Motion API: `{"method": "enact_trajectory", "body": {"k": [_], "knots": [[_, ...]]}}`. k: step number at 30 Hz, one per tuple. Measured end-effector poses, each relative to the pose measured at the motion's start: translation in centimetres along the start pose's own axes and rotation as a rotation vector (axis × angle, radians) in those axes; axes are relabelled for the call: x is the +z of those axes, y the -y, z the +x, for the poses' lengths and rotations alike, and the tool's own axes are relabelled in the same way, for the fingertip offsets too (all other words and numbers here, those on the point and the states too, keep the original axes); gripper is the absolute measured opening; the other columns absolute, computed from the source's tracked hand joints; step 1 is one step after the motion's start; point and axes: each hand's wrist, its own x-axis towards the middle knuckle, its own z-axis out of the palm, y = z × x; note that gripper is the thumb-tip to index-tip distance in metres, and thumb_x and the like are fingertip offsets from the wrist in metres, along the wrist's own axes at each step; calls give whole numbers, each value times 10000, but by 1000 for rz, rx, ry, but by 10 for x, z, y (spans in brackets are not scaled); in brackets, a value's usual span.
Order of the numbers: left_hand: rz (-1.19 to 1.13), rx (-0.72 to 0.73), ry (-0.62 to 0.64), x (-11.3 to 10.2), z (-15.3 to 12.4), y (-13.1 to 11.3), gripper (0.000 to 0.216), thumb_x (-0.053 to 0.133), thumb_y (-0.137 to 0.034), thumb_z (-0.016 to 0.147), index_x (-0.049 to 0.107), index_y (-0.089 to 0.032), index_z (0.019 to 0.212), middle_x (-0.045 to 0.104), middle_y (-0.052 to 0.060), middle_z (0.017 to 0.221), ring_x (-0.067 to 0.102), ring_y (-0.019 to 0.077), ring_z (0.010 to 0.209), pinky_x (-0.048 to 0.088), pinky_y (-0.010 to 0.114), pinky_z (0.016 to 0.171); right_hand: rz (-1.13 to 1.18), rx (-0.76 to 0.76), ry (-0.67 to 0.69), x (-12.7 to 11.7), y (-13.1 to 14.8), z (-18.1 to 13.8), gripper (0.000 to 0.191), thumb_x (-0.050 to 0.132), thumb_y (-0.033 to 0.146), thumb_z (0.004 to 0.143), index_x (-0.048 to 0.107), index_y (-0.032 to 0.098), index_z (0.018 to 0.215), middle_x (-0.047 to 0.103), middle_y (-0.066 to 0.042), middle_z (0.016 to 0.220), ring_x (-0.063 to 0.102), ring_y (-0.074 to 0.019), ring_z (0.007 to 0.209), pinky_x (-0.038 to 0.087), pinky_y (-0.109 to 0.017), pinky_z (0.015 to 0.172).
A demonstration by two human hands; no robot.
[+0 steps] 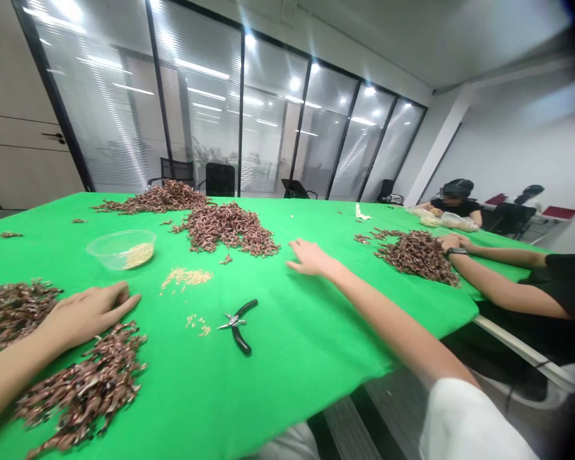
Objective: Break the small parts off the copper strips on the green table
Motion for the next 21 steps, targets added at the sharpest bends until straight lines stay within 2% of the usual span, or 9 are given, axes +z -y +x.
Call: {"method": "enact_trajectory", "body": {"k": [3,5,7,10,13,16,19,21], "knots": [[-3,-12,13,-1,-2,-1,500,290,-657,941,509,-212,878,625,14,751,616,249,805,331,284,714,76,-155,-106,5,54,58,545,603,455,967,470,207,1433,470,-128,1465,513,-315,1275,417,-554,1057],[-14,-18,16,-1,-3,-1,501,282,-660,936,506,-214,884,625,12,746,617,251,802,336,289,717,118,-209,-162,10,86,97,692,618,517,931,387,204,1504,389,-157,1537,408,-359,1375,326,-574,1118],[-27,-12,12,0,-4,1,490,275,-653,937,497,-219,895,629,12,762,622,255,819,346,299,732,160,-230,-212,15,110,132,760,563,589,930,355,174,1531,338,-212,1565,323,-399,1429,268,-576,1145],[-48,-15,27,2,-4,4,481,264,-654,937,492,-231,941,639,18,808,632,261,861,363,325,777,226,-266,-266,21,136,168,827,447,690,935,333,131,1535,350,-254,1545,335,-405,1423,278,-589,1127],[-40,-13,32,4,-4,4,468,249,-640,945,485,-236,947,638,23,809,633,262,855,369,342,797,279,-346,-325,29,155,184,819,407,721,936,332,161,1529,352,-216,1547,344,-352,1421,271,-533,1145],[-1,-32,40,3,-4,2,456,226,-620,957,475,-239,947,628,34,807,635,278,873,370,344,773,301,-455,-342,38,173,187,820,496,760,875,371,262,1514,312,-135,1580,285,-331,1446,220,-505,1176],[18,-31,38,2,-4,0,451,234,-627,958,469,-241,952,628,36,812,636,282,856,367,342,754,294,-498,-297,47,186,187,839,572,797,797,445,327,1480,274,-111,1601,212,-433,1453,157,-640,1157],[22,-32,37,1,-5,-1,451,243,-630,957,472,-241,949,634,38,822,637,282,855,364,338,745,279,-486,-259,51,189,189,757,560,766,830,517,314,1436,274,-120,1598,203,-493,1433,134,-725,1118]]}}
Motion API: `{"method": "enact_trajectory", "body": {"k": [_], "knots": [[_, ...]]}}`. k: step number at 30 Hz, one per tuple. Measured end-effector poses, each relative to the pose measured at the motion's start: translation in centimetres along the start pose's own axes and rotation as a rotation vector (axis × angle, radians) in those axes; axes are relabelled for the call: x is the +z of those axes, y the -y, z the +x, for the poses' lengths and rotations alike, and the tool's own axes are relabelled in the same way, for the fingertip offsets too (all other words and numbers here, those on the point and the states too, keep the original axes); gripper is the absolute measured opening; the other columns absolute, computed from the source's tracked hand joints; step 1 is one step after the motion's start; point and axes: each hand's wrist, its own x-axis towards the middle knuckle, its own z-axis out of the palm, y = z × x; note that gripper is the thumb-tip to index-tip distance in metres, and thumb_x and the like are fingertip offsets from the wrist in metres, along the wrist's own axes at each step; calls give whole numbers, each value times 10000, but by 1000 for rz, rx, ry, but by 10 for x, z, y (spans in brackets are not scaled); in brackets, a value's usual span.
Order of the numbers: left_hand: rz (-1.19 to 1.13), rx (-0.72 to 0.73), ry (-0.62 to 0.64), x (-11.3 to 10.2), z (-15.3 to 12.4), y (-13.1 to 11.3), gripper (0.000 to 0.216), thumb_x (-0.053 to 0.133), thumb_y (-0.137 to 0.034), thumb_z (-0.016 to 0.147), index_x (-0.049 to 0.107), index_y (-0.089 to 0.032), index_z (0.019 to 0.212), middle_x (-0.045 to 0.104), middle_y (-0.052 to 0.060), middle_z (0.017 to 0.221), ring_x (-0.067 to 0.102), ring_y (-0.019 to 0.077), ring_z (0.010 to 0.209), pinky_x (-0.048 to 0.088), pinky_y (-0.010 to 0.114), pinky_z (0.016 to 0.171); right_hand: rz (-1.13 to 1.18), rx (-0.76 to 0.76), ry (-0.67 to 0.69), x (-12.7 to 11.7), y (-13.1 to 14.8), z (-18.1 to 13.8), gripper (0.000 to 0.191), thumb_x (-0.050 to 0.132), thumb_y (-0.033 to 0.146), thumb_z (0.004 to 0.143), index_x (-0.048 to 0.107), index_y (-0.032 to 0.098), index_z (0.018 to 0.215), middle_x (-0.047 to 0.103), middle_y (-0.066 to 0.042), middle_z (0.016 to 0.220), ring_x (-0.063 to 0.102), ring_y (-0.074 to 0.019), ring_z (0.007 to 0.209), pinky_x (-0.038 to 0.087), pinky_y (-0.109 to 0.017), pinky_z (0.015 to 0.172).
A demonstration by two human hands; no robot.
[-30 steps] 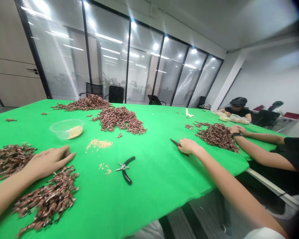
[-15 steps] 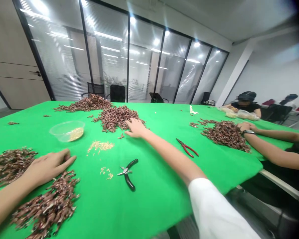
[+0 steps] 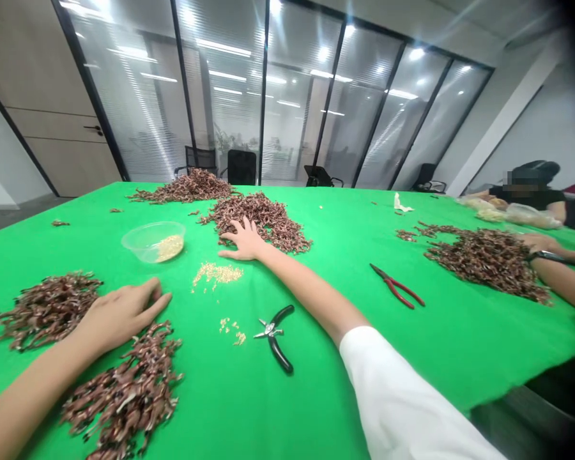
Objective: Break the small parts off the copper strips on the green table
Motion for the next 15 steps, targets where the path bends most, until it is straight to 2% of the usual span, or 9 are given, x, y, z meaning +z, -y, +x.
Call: {"method": "enact_trajectory", "body": {"k": [3,5,8,15], "knots": [[-1,1,-6,-2,-1,0,454,255,-628,956,483,-235,945,636,38,809,635,278,839,358,331,733,-26,7,52,-5,-10,0,590,572,650,896,579,310,1378,303,-100,1584,264,-476,1403,207,-717,1107],[-23,16,-9,-3,-1,1,456,265,-629,954,487,-232,937,639,33,799,632,269,829,357,325,728,-48,-7,85,-14,-22,-4,492,602,554,919,600,301,1341,357,-84,1553,340,-413,1373,316,-639,1099],[-64,44,-7,-3,-1,3,463,274,-635,951,491,-228,915,647,27,782,628,259,817,359,318,721,-93,-6,118,-30,-42,-16,437,647,427,937,588,207,1310,463,-107,1460,474,-332,1291,429,-563,1038],[-94,70,-25,1,2,8,484,298,-665,934,504,-227,913,668,46,784,636,272,812,364,331,708,-197,99,135,-47,-68,-44,358,627,348,974,588,177,1285,567,-108,1345,593,-269,1163,514,-493,966]]}}
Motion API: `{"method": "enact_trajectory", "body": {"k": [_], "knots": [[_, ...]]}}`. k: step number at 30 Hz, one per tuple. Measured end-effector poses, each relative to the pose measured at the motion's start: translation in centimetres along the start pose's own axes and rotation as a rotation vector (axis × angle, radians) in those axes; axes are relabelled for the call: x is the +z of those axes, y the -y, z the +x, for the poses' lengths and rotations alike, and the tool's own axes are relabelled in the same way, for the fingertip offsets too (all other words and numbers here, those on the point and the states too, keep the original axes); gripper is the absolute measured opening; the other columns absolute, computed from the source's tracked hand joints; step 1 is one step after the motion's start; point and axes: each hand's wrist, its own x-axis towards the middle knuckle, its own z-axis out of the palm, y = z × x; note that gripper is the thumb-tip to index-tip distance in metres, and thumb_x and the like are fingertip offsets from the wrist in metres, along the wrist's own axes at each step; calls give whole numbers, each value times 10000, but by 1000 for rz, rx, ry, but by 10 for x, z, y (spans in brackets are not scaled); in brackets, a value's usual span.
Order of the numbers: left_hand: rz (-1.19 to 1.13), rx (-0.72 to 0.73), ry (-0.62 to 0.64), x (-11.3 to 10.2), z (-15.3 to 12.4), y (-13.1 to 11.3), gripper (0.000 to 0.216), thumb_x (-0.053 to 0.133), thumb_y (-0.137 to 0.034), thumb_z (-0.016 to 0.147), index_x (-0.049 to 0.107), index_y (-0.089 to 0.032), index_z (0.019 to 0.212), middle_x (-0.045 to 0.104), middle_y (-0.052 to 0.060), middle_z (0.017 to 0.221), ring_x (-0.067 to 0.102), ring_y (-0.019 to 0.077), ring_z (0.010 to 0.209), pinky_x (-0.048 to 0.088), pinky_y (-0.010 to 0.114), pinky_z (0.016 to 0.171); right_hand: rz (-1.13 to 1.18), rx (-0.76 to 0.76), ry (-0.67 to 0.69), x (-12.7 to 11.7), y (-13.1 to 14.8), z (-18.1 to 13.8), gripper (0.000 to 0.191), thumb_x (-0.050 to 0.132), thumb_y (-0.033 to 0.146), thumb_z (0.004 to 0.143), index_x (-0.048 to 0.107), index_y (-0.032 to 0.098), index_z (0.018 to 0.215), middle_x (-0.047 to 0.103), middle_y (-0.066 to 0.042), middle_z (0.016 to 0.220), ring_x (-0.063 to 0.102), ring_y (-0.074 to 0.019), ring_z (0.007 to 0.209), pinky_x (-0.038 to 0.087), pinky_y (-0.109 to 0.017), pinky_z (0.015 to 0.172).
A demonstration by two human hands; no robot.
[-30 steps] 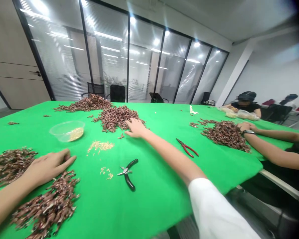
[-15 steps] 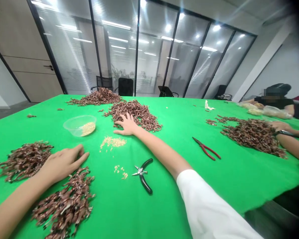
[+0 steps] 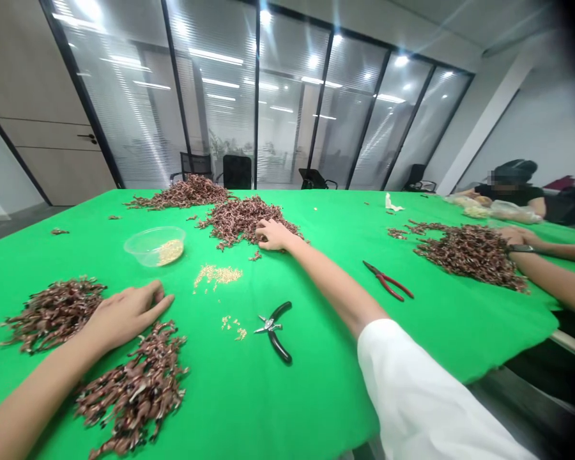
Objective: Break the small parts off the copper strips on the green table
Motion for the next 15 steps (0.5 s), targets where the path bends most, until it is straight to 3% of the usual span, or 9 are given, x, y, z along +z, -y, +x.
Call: {"method": "enact_trajectory", "body": {"k": [7,12,15], "knots": [[-24,4,-27,-1,1,0,477,337,-660,913,530,-226,872,668,47,739,638,272,780,370,320,676,-14,210,-87,-1,26,9,402,614,391,975,571,187,1319,529,-116,1403,548,-294,1233,453,-539,1031],[-22,6,-28,-2,1,-2,471,346,-659,908,529,-229,853,661,39,722,637,269,774,366,313,673,63,78,-107,10,74,19,755,556,670,894,440,207,1479,417,-162,1533,368,-395,1399,233,-616,1158],[-14,1,-22,-3,0,-2,480,334,-663,916,524,-226,860,665,46,744,637,272,793,363,316,680,89,13,-88,22,96,21,742,518,671,913,458,187,1472,416,-157,1542,322,-397,1432,175,-621,1179]]}}
